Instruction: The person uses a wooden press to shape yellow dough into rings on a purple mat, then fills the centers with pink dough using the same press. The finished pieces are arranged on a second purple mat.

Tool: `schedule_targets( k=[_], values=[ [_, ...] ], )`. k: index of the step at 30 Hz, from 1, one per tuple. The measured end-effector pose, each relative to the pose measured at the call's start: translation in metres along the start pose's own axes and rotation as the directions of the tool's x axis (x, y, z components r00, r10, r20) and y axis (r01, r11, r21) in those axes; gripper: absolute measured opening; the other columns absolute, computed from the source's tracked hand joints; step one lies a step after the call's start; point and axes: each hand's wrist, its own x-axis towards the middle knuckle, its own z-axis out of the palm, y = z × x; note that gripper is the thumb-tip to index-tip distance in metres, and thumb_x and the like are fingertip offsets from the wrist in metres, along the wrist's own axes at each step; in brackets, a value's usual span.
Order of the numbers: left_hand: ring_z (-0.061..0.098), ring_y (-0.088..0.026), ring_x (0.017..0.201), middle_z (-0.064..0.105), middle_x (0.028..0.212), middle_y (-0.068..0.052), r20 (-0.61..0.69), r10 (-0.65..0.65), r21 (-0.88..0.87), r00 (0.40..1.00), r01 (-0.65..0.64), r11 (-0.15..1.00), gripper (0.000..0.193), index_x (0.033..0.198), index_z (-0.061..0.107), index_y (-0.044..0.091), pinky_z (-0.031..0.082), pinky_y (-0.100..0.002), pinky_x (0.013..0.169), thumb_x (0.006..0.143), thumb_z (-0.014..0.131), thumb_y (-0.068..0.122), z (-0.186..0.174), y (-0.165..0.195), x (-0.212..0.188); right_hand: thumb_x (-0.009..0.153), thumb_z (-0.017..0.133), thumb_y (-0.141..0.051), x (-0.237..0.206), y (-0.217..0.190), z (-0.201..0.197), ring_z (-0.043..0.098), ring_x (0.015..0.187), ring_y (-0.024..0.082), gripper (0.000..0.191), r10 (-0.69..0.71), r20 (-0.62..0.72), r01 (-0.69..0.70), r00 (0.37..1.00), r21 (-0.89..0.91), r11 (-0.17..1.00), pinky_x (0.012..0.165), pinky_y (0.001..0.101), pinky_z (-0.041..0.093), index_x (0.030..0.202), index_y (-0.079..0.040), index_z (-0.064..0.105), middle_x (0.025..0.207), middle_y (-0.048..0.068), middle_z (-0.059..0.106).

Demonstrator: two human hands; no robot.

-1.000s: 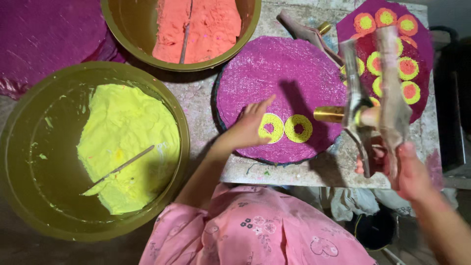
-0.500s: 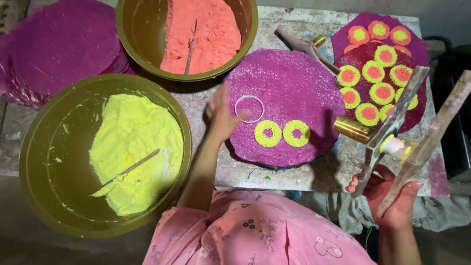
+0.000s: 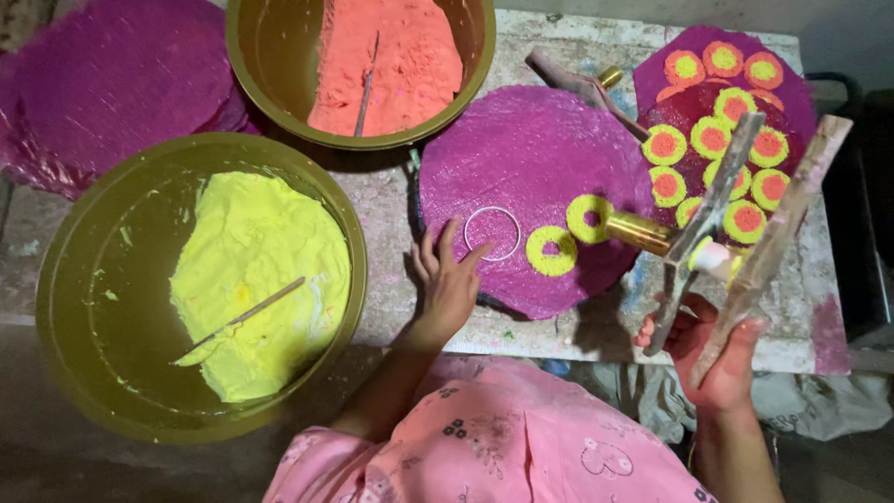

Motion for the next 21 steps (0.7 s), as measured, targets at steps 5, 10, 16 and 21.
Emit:
schedule_targets(
  k=[5, 10, 16, 21],
  values=[
    [0.022, -0.044, 0.15, 0.031, 0.163, -0.012, 0.035, 0.139, 0.055, 0.99, -0.141, 0.989, 0.042, 0.123, 0.072, 0.027, 0.01, -0.073, 0.119, 0.084, 0.072, 0.01, 0.007, 0.0, -0.001, 0.084, 0.037, -0.095, 0.005, 0.002, 0.011, 0.066, 0.094, 0.035, 0.115, 0.009, 0.049, -0.008, 0.999, -0.026, 1.0, 0.089, 0.0507, 0.051, 0.14, 0.005, 0.053, 0.104, 0.023, 0.067],
    [0.027, -0.039, 0.151, 0.035, 0.16, -0.014, 0.048, 0.159, -0.062, 0.986, -0.156, 0.986, 0.044, 0.13, 0.068, 0.018, 0.013, -0.067, 0.123, 0.086, 0.069, 0.013, 0.005, 0.01, -0.002, 0.084, 0.037, -0.092, 0.013, 0.004, 0.014, 0.067, 0.095, 0.032, 0.113, 0.082, 0.088, -0.075, 0.993, -0.075, 0.994, 0.087, 0.0493, 0.053, 0.141, 0.005, 0.049, 0.108, 0.022, 0.068],
    [0.038, -0.03, 0.152, 0.046, 0.159, -0.014, 0.178, 0.163, -0.95, 0.97, 0.213, -0.228, 0.067, 0.155, 0.04, 0.003, 0.023, -0.053, 0.129, 0.105, 0.058, 0.042, -0.018, 0.017, 0.076, 0.091, 0.038, -0.074, 0.061, -0.002, 0.027, 0.07, 0.091, 0.028, 0.09, 0.467, 0.335, -0.4, 0.818, -0.251, 0.881, 0.081, 0.0458, 0.057, 0.138, 0.001, 0.049, 0.106, 0.019, 0.068],
    [0.056, -0.025, 0.126, 0.064, 0.121, -0.008, 0.013, 0.307, -0.565, 0.952, 0.26, -0.783, 0.075, 0.138, 0.054, 0.006, 0.035, -0.049, 0.122, 0.098, 0.05, 0.068, -0.019, 0.014, 0.122, 0.095, 0.027, -0.066, 0.106, -0.033, 0.067, 0.073, 0.084, 0.026, 0.08, 0.807, 0.188, -0.591, 0.56, -0.591, 0.548, 0.08, 0.0417, 0.061, 0.125, 0.001, 0.06, 0.095, 0.017, 0.073]
  ],
)
